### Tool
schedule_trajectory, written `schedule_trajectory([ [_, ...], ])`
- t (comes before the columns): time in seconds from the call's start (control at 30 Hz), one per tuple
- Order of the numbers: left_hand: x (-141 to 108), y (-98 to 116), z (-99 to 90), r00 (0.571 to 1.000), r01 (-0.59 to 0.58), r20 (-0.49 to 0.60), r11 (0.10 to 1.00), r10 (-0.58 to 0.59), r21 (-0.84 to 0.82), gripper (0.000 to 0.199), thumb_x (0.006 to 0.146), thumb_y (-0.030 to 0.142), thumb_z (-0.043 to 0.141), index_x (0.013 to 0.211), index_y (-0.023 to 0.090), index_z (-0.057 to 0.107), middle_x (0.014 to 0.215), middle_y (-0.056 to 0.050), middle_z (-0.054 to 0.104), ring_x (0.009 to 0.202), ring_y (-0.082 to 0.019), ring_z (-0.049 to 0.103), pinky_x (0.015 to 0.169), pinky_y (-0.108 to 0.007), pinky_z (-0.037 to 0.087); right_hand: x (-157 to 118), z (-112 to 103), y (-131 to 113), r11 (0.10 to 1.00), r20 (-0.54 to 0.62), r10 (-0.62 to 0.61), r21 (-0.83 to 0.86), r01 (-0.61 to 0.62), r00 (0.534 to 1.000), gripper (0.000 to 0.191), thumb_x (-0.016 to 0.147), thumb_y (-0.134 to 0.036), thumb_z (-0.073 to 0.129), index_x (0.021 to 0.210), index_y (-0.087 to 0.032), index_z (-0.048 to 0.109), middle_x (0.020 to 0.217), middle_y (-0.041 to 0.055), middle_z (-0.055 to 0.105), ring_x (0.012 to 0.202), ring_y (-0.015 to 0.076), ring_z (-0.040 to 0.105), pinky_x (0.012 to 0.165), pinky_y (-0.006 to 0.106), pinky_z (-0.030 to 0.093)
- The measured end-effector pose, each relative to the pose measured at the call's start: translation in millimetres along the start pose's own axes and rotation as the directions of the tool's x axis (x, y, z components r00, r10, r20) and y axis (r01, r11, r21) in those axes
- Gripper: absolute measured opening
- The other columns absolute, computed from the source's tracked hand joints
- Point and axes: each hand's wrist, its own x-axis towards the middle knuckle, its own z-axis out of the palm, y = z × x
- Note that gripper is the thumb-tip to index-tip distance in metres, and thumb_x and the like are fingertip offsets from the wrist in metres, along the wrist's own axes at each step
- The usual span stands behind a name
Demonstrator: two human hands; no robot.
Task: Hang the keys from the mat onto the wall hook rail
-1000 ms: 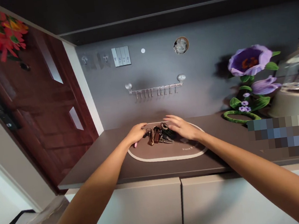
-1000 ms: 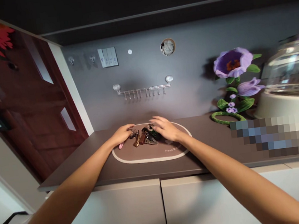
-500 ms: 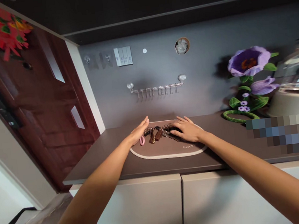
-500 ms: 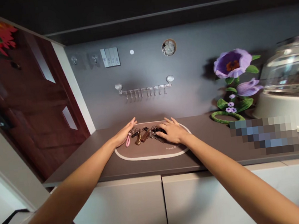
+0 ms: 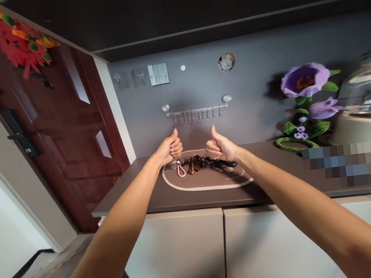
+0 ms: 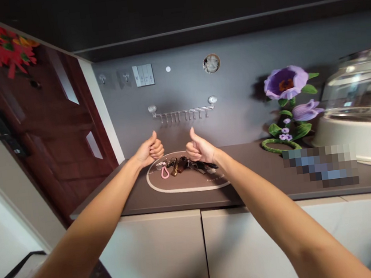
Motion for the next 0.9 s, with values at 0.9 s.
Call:
schedule_trajectory([
  [0.9, 32.7, -14.3, -28.4, 0.951, -0.094, -0.279, 0.984, 0.133, 0.149, 0.033, 0.074, 0.045, 0.055, 0.063, 0.017, 0.041, 0.037, 0.01, 0.027, 0.032, -0.002, 0.02, 0.037, -0.018, 0.014, 63.7, 21.6, 6.0, 0.979, -0.365, -0.114, 0.119, 0.168, 0.924, 0.032, 0.074, -0.05, 0.051, 0.072, -0.019, 0.048, 0.042, -0.0079, 0.033, 0.036, 0.005, 0.025, 0.038, 0.018, 0.02],
])
